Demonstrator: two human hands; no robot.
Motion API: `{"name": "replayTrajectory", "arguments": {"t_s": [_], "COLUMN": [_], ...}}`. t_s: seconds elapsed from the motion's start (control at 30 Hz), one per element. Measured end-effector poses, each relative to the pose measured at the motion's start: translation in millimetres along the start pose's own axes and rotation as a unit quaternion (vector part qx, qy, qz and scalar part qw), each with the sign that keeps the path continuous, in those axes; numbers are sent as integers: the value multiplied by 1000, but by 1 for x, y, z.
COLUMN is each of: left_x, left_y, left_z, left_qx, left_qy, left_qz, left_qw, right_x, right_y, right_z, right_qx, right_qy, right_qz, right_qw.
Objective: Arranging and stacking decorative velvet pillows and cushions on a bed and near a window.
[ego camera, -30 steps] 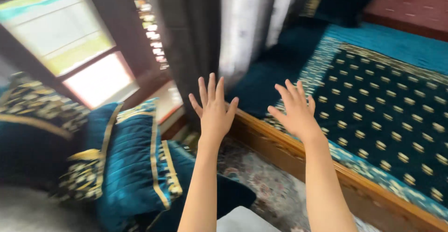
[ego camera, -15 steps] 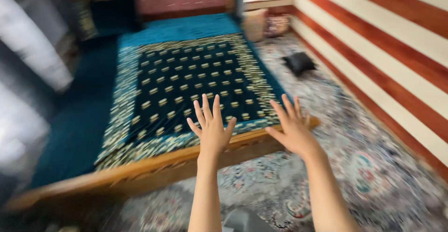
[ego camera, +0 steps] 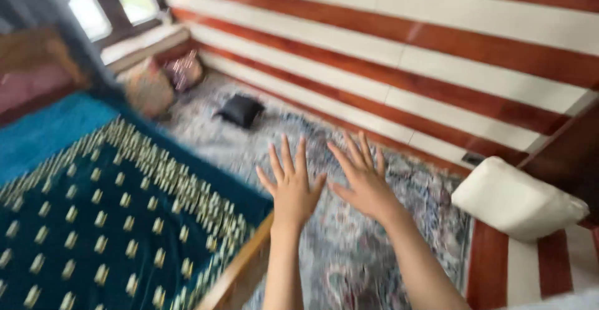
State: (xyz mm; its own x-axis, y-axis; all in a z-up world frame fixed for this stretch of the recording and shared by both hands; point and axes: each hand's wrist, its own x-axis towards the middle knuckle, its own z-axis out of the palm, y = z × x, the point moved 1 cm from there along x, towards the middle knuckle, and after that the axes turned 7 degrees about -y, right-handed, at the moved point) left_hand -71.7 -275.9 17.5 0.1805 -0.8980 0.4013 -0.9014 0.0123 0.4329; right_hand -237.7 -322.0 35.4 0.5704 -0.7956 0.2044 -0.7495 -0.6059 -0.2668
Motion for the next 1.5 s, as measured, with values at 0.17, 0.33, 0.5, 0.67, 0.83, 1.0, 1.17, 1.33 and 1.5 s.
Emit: {"name": "replayTrajectory", "arguments": {"t_s": [0.17, 0.33, 0.5, 0.67, 0.83, 1.0, 1.17, 1.33, 1.5], "left_x": [122, 205, 299, 397, 451, 507, 599, 687, 721], "left_y": [32, 35, -4, -50, -90, -161, -251, -316, -410], "left_z": [55, 107, 152, 158, 163, 162, 159, 134, 128], "left_qx": [-62, -48, -17, 53, 64, 80, 72, 27, 54], "left_qy": [9, 13, 14, 70, 119, 139, 180, 110, 141], "left_qz": [44, 53, 2, -79, -157, -153, -211, -147, -169], "left_qw": [997, 997, 1000, 993, 978, 975, 958, 983, 974], "right_x": [75, 160, 276, 406, 516, 609, 724, 850, 944], "right_y": [79, 149, 206, 226, 221, 200, 191, 164, 123], "right_z": [-28, -19, 7, 15, 36, 85, 115, 123, 182], "right_qx": [-30, -41, -29, 2, 73, 97, 24, 23, 63], "right_qy": [11, 7, -13, -66, -29, -47, -84, -67, -111], "right_qz": [25, 68, 35, -66, -176, -231, -221, -186, -175], "right_qw": [999, 997, 999, 996, 981, 967, 971, 980, 976]}}
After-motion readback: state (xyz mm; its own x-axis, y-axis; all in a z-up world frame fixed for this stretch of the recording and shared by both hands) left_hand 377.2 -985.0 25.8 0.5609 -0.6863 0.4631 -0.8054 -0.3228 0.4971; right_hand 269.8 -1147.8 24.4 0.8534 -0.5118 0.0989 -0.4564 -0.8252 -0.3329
